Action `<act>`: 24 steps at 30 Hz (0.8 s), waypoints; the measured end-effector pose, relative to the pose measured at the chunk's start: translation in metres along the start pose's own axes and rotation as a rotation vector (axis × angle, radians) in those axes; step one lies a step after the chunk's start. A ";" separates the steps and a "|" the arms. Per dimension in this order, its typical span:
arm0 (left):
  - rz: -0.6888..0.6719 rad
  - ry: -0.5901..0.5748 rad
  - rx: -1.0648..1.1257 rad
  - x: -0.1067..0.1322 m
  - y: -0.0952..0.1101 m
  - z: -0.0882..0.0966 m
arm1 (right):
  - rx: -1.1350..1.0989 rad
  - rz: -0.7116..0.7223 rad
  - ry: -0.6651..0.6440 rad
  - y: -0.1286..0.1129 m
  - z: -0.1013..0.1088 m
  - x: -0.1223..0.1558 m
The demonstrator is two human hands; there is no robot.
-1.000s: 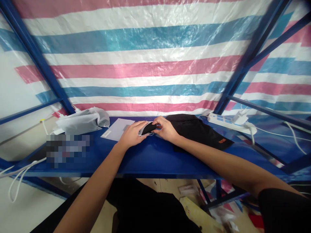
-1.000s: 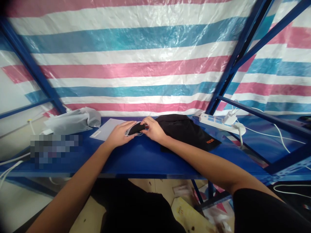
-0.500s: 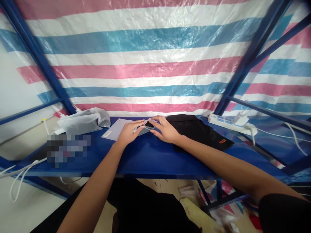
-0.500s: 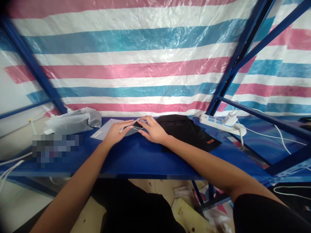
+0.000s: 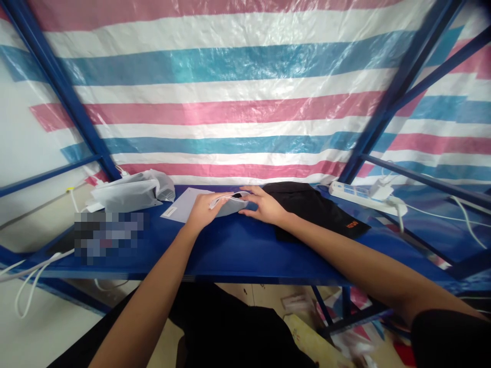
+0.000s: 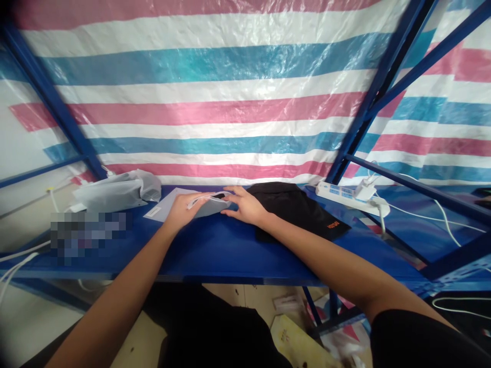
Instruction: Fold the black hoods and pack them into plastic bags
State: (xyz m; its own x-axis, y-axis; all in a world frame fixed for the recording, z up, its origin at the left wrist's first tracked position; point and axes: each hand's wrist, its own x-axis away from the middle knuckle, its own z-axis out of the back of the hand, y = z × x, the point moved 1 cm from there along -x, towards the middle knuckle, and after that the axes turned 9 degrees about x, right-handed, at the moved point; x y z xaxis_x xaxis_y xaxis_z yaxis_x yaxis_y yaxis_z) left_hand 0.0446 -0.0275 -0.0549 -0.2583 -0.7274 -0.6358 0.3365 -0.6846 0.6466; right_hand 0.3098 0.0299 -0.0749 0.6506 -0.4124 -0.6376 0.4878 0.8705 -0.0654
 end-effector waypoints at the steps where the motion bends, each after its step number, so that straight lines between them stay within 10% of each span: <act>1: 0.021 0.009 0.024 -0.001 0.000 0.001 | -0.012 -0.024 0.010 -0.001 0.000 0.001; 12: 0.128 -0.082 0.019 -0.002 -0.032 0.003 | -0.040 -0.146 0.174 0.009 0.006 0.007; 24: 0.151 -0.189 0.176 -0.007 -0.018 0.007 | -0.517 -0.388 0.131 0.011 0.004 0.002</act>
State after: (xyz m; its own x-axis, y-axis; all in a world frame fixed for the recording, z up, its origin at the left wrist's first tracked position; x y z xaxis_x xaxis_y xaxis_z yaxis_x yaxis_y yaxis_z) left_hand 0.0339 -0.0106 -0.0587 -0.3868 -0.8061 -0.4479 0.2257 -0.5537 0.8016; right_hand 0.3190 0.0375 -0.0736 0.3916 -0.7144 -0.5799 0.3087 0.6958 -0.6486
